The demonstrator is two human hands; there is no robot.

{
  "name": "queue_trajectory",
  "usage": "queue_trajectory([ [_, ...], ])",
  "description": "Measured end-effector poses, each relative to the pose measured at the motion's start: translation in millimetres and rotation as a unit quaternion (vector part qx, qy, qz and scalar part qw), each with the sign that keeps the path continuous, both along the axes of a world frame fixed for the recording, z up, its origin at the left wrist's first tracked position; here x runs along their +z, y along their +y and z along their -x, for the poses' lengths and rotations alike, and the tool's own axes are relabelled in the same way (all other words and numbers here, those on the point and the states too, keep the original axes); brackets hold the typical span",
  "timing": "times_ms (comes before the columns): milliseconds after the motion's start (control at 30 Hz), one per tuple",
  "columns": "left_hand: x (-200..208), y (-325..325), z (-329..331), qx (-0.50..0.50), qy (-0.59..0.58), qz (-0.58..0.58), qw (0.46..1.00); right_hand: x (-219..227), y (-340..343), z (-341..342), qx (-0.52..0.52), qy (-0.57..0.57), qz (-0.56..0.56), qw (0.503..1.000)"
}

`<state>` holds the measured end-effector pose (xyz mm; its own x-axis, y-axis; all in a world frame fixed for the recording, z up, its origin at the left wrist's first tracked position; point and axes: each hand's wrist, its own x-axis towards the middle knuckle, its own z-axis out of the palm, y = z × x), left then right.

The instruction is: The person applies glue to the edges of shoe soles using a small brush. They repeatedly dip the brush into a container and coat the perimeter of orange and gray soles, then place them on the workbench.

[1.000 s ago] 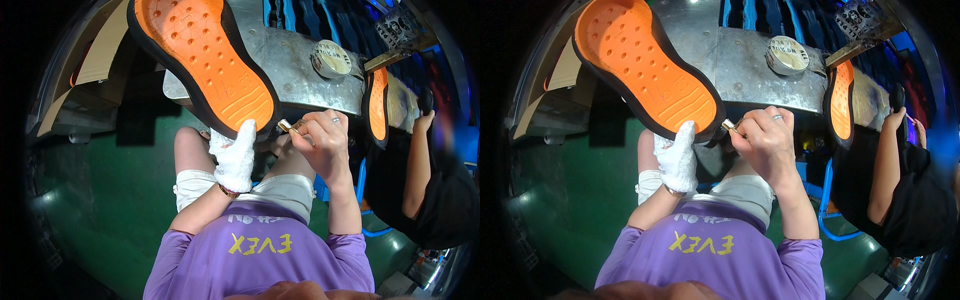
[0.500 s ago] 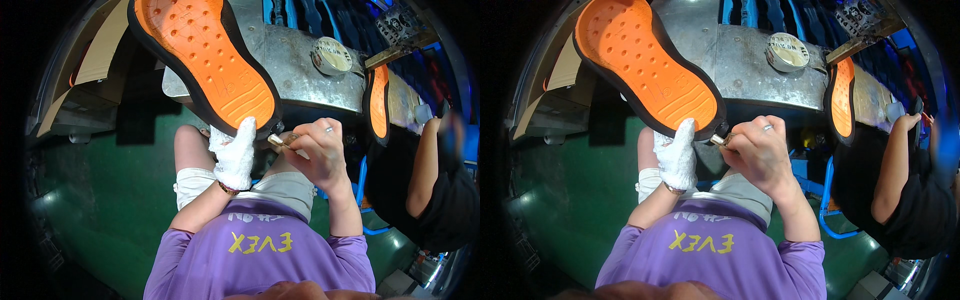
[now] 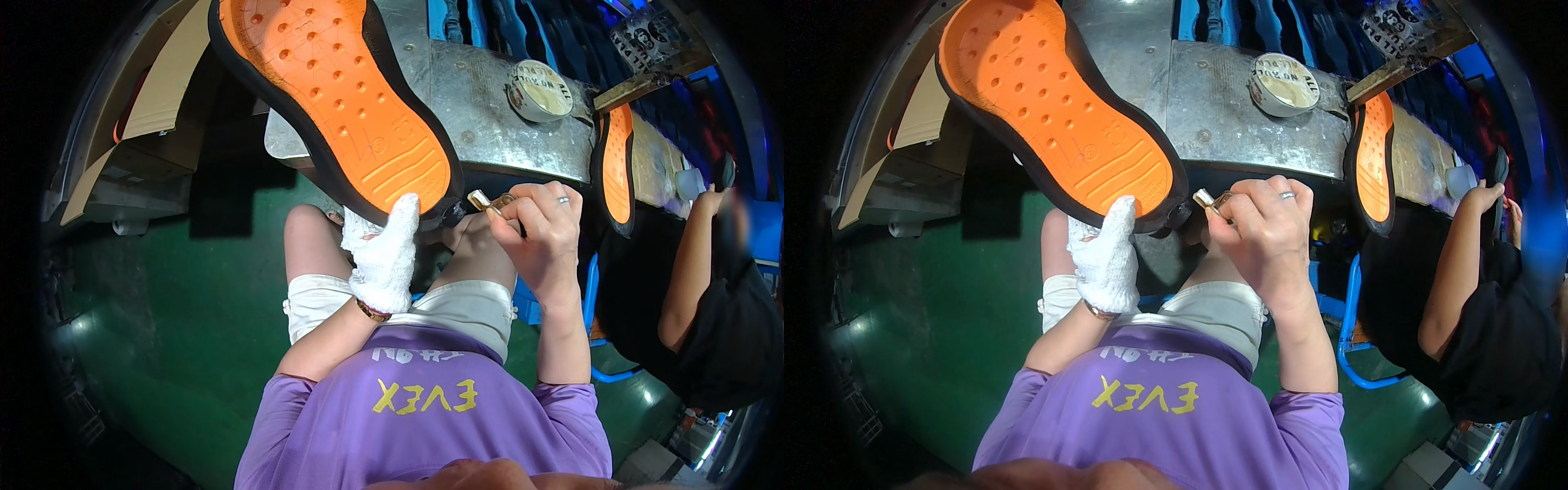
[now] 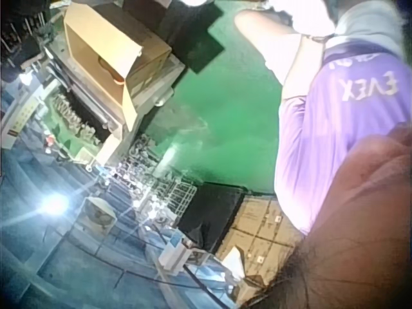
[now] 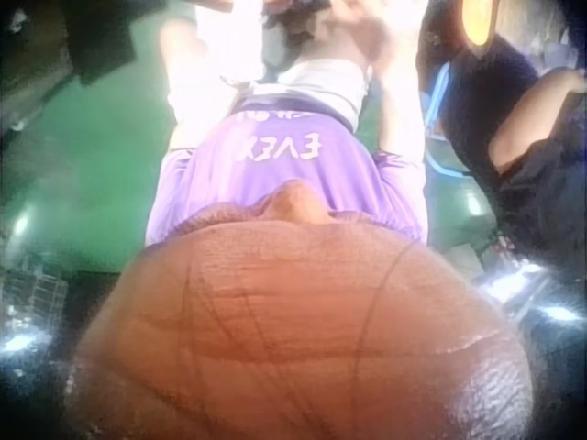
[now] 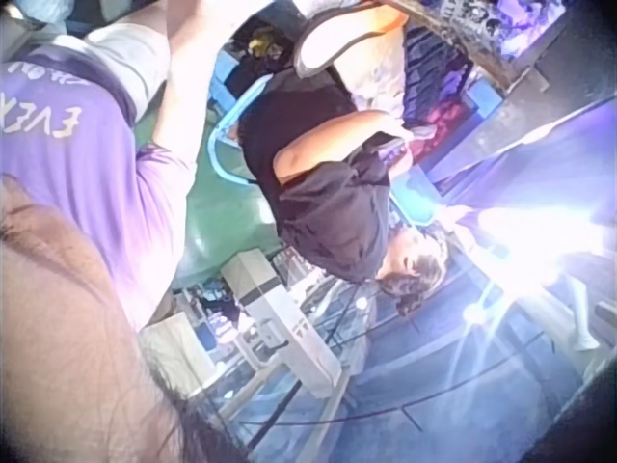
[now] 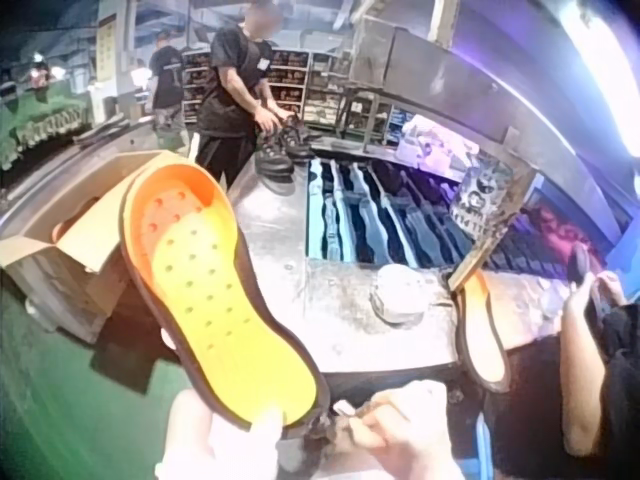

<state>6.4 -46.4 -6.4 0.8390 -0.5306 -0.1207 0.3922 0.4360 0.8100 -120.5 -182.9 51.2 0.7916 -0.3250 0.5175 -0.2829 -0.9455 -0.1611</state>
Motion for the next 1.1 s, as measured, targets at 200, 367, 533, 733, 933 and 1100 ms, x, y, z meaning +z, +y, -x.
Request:
queue_trajectory([
  [200,2.7,-0.4,0.5,-0.005,0.006,0.002,1.0,4.0,4.5,-0.5,0.025,0.006,-0.037,0.999],
  [367,1.1,-0.1,0.3,-0.001,-0.028,0.001,1.0,0.7,3.2,-5.0,0.018,0.006,0.0,1.0],
  [533,1.1,-1.0,-2.1,0.0,-0.007,0.005,1.0,0.5,0.6,-0.4,-0.003,-0.007,0.001,1.0],
  [733,2.9,-1.6,-0.3,-0.004,-0.009,0.013,1.0,3.3,2.8,-5.3,0.021,-0.004,-0.017,1.0],
  [933,0.0,-0.1,-0.7,-0.008,-0.021,-0.002,1.0,4.6,5.5,-6.9,0.048,0.021,-0.034,0.998],
  [1100,9.2,2.6,-0.5,-0.028,0.014,0.029,0.999,6.1,15.6,-4.4,0.08,0.038,-0.063,0.994],
])
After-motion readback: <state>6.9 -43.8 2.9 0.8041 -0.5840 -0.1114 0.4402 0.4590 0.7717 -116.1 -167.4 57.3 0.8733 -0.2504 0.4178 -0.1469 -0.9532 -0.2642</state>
